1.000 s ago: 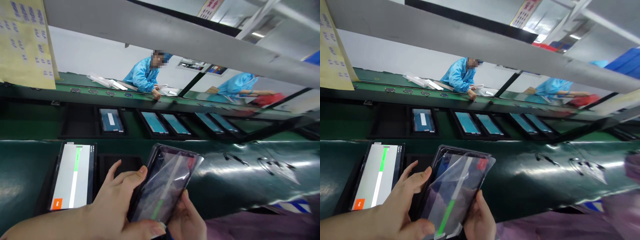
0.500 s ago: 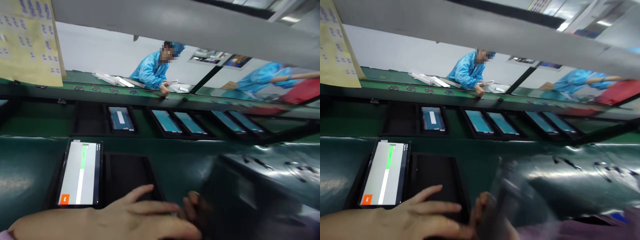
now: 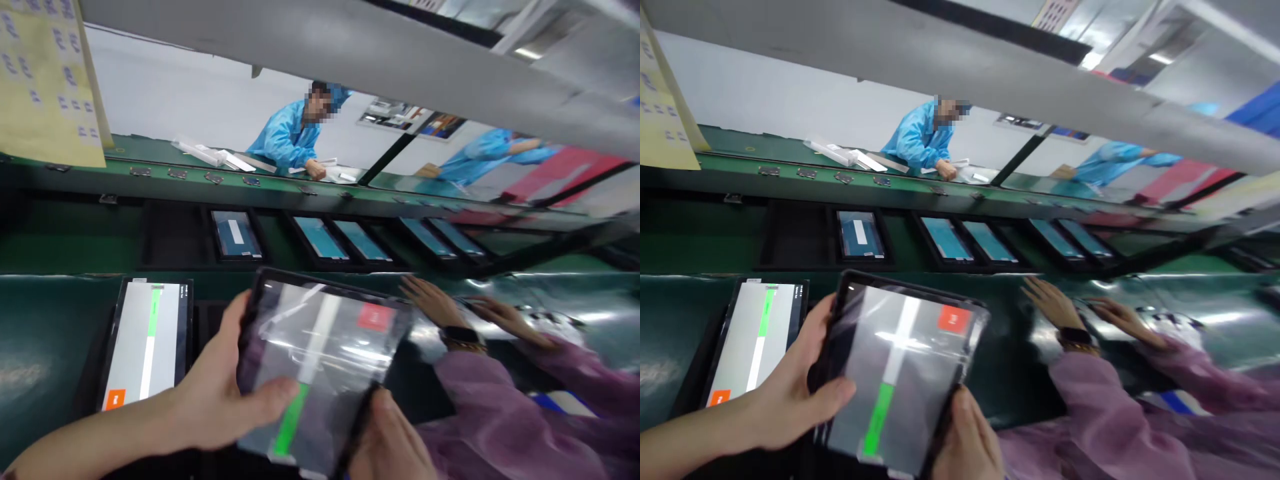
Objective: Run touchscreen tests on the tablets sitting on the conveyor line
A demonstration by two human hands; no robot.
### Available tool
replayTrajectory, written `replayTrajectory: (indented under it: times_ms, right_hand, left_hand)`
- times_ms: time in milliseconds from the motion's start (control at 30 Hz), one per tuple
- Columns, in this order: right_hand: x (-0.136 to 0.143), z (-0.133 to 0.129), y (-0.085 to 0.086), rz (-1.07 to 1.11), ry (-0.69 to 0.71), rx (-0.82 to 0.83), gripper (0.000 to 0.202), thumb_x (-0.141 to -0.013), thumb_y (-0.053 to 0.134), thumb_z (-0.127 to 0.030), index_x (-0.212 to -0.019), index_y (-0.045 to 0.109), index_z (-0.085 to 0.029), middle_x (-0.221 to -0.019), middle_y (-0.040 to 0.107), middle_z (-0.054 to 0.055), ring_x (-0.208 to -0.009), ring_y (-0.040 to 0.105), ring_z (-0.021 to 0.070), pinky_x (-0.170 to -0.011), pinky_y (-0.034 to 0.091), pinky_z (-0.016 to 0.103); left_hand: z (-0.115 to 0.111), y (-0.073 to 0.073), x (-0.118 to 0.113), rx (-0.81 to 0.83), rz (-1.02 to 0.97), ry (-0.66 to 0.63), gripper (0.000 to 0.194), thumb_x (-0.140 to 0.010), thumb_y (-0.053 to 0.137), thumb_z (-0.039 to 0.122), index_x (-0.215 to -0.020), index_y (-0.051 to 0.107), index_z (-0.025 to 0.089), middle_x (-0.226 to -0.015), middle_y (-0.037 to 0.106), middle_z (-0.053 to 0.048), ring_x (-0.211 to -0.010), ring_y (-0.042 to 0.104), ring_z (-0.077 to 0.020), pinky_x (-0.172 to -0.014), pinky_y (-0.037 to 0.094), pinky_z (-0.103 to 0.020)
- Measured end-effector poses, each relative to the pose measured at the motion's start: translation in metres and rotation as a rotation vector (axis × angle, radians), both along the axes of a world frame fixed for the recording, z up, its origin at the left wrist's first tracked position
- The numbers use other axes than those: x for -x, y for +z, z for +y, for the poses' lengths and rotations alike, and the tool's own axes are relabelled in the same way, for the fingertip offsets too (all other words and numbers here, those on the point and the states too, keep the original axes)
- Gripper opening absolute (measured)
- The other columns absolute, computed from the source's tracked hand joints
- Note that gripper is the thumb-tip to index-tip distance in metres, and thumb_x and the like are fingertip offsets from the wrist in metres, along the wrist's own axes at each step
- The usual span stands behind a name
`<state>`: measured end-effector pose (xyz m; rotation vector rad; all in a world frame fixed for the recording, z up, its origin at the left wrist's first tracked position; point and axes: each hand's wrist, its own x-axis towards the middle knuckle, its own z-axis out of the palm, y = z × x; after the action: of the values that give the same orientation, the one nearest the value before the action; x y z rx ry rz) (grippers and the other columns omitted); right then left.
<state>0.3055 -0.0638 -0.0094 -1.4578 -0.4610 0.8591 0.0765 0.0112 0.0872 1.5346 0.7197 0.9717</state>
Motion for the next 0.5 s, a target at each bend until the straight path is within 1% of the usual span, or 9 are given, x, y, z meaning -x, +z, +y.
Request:
replayTrajectory:
  times_ms: [67,133,167,233,300,367,433,467,500]
  right_hand:
    - [0.02,0.003,-0.004,-0.123,-0.095,0.023,0.056,-0.07,0.071,-0.064,-0.102,0.067,-0.018,-0.092,0.072,0.005,-0.096,0.065,0.0263,-0.079,0.054,0.033]
    - [0.033,0.004,-0.009,-0.202,-0.105,0.039,0.059,-0.071,0.069,-0.066,-0.102,0.068,-0.016,-0.093,0.072,0.007,-0.096,0.064,0.0261,-0.078,0.053,0.031]
    - [0.037,0.005,-0.011,-0.221,-0.09,0.037,0.059,-0.072,0.068,-0.066,-0.101,0.069,-0.015,-0.093,0.072,0.007,-0.095,0.064,0.0262,-0.077,0.053,0.031]
    - [0.043,0.006,-0.011,-0.237,-0.069,0.015,0.057,-0.074,0.066,-0.066,-0.098,0.07,-0.014,-0.092,0.072,0.007,-0.094,0.065,0.0264,-0.075,0.053,0.03]
    - [0.044,0.009,-0.009,-0.228,-0.073,-0.017,0.052,-0.076,0.067,-0.062,-0.095,0.07,-0.014,-0.09,0.073,0.007,-0.093,0.065,0.0265,-0.074,0.053,0.031]
    - [0.039,0.013,-0.006,-0.179,-0.106,-0.046,0.045,-0.075,0.071,-0.057,-0.092,0.071,-0.015,-0.088,0.073,0.006,-0.091,0.066,0.0257,-0.073,0.054,0.031]
    - [0.027,0.016,-0.003,-0.094,-0.153,-0.068,0.04,-0.07,0.077,-0.052,-0.088,0.071,-0.017,-0.085,0.074,0.004,-0.086,0.067,0.0231,-0.07,0.055,0.029]
    - [0.019,0.015,-0.002,-0.04,-0.143,-0.07,0.038,-0.069,0.079,-0.05,-0.086,0.071,-0.018,-0.083,0.074,0.003,-0.083,0.067,0.0215,-0.069,0.055,0.027]
    - [0.01,0.013,-0.001,0.014,-0.106,-0.066,0.037,-0.069,0.079,-0.05,-0.086,0.071,-0.019,-0.081,0.074,0.002,-0.08,0.068,0.0201,-0.067,0.055,0.027]
  left_hand:
    - [0.013,-0.013,-0.009,0.083,0.161,0.155,0.101,-0.078,0.067,0.056,-0.147,0.008,0.013,-0.142,0.039,-0.024,-0.127,0.047,-0.0357,-0.102,0.045,-0.052]
    - [0.024,-0.024,-0.014,0.106,0.341,0.269,0.116,-0.069,0.073,0.06,-0.148,0.004,0.01,-0.137,0.042,-0.027,-0.124,0.046,-0.0423,-0.099,0.043,-0.06]
    - [0.028,-0.028,-0.016,0.098,0.403,0.304,0.121,-0.065,0.074,0.061,-0.148,0.003,0.01,-0.136,0.043,-0.027,-0.124,0.045,-0.0446,-0.097,0.043,-0.062]
    - [0.033,-0.031,-0.017,0.073,0.452,0.339,0.121,-0.063,0.075,0.063,-0.148,0.006,0.011,-0.138,0.041,-0.026,-0.126,0.042,-0.0463,-0.096,0.042,-0.063]
    - [0.033,-0.03,-0.014,0.051,0.438,0.314,0.12,-0.063,0.074,0.065,-0.148,0.009,0.011,-0.14,0.038,-0.026,-0.128,0.039,-0.0456,-0.098,0.041,-0.062]
    - [0.031,-0.027,-0.007,0.044,0.362,0.199,0.113,-0.071,0.067,0.066,-0.149,0.005,0.012,-0.14,0.038,-0.025,-0.127,0.041,-0.0415,-0.098,0.043,-0.058]
    - [0.029,-0.025,0.007,0.023,0.273,0.1,0.101,-0.081,0.057,0.065,-0.149,0.002,0.016,-0.14,0.039,-0.023,-0.124,0.045,-0.0359,-0.096,0.045,-0.053]
    - [0.027,-0.025,0.017,0.004,0.246,0.084,0.093,-0.085,0.053,0.063,-0.15,0.002,0.019,-0.14,0.039,-0.021,-0.122,0.047,-0.0332,-0.097,0.045,-0.052]
    - [0.026,-0.026,0.028,-0.015,0.241,0.098,0.087,-0.088,0.049,0.061,-0.15,0.002,0.022,-0.141,0.038,-0.02,-0.122,0.047,-0.0314,-0.098,0.044,-0.051]
